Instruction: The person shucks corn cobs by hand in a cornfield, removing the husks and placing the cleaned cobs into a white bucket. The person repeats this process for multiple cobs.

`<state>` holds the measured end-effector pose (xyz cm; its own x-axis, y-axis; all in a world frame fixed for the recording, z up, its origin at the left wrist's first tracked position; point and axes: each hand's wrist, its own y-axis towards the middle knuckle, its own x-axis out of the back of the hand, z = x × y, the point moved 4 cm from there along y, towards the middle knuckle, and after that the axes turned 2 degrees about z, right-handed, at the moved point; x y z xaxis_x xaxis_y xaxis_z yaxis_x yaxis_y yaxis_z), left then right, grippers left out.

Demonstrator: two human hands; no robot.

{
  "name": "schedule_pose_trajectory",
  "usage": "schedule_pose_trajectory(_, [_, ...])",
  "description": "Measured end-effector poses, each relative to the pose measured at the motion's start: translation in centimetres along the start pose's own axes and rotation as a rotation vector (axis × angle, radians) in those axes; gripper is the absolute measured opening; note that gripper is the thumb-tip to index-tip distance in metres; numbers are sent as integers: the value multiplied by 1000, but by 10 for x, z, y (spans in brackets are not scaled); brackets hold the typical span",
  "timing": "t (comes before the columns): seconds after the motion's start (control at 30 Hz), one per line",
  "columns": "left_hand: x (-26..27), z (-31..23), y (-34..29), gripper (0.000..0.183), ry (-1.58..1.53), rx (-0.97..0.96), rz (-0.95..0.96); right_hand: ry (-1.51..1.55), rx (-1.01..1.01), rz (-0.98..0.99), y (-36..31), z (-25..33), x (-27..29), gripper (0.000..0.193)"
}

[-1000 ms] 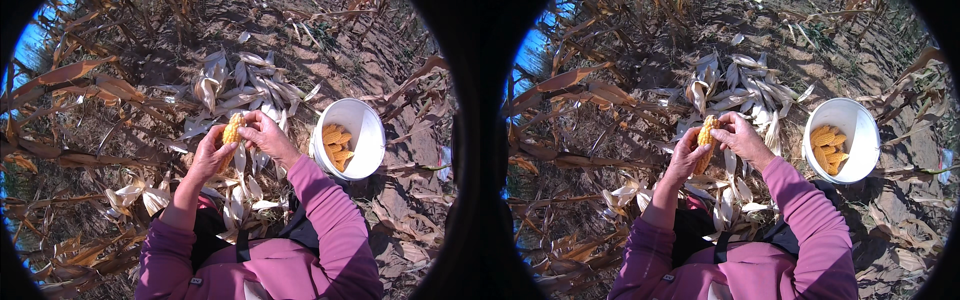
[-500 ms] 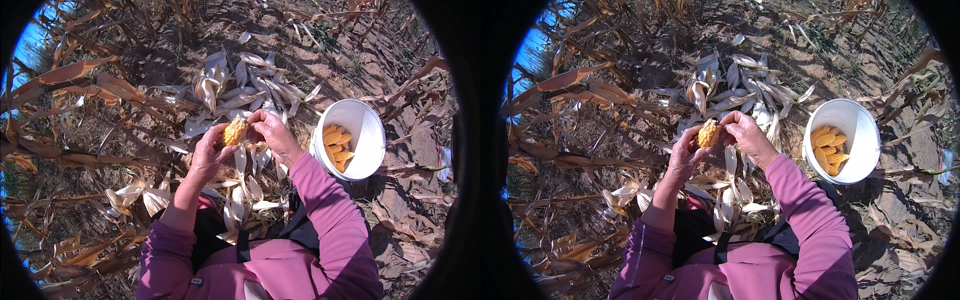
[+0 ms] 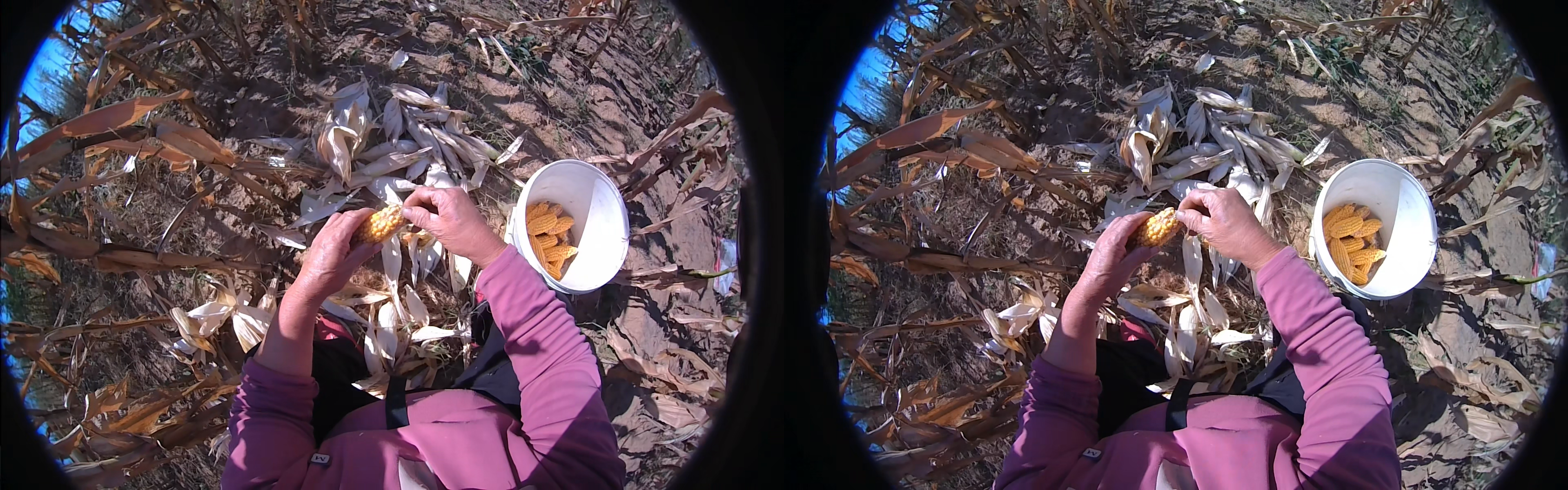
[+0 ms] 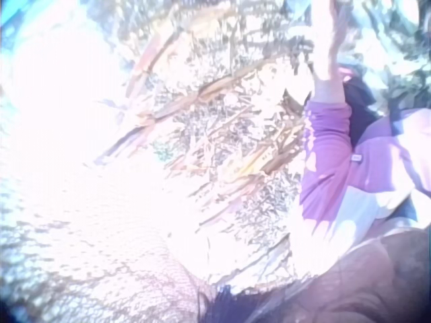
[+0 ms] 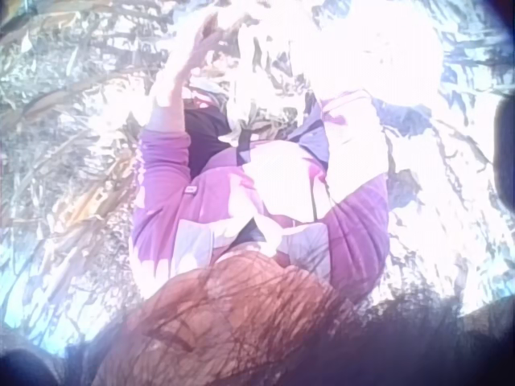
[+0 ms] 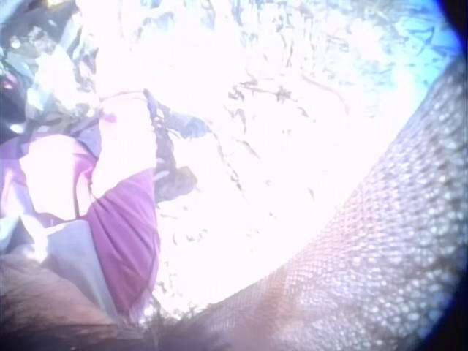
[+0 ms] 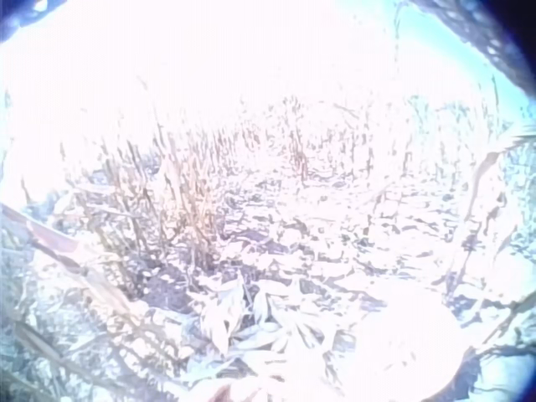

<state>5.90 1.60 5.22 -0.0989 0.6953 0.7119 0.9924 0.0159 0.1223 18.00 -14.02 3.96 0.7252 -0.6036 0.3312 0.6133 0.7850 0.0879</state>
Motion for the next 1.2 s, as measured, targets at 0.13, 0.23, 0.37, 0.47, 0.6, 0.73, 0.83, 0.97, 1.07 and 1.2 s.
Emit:
schedule_pose_trajectory(0.13, [-9,15,-5,45,-394,229,138,-224,203,-36,0,10,-4,15])
schedule_pose_trajectory(0.23, [-8,11,-8,46,-766,288,239,-179,255,-34,1,11,-3,14])
schedule_pose_trajectory(0.37, [-8,15,-9,46,-809,301,311,-165,215,-12,-3,16,-3,12])
schedule_pose_trajectory(0.47, [-12,16,-10,46,-896,327,328,-139,183,-49,-4,13,-6,14])
schedule_pose_trajectory(0.6, [-13,19,-11,46,-1130,335,340,13,129,-53,-3,15,-7,16])
schedule_pose_trajectory(0.73, [-15,20,-12,48,-1173,350,342,26,107,-13,-3,10,-4,17])
schedule_pose_trajectory(0.83, [-15,23,-12,49,-1196,367,350,-32,193,-53,-5,19,0,19])
schedule_pose_trajectory(0.97, [-14,22,-11,51,-1165,370,313,-43,243,-127,-5,25,-1,16])
schedule_pose_trajectory(1.07, [-12,19,-10,48,-1187,399,342,-129,300,-127,-6,24,-1,14])
schedule_pose_trajectory(1.2, [-11,15,-11,46,-1060,441,335,-198,283,-61,-7,21,2,11])
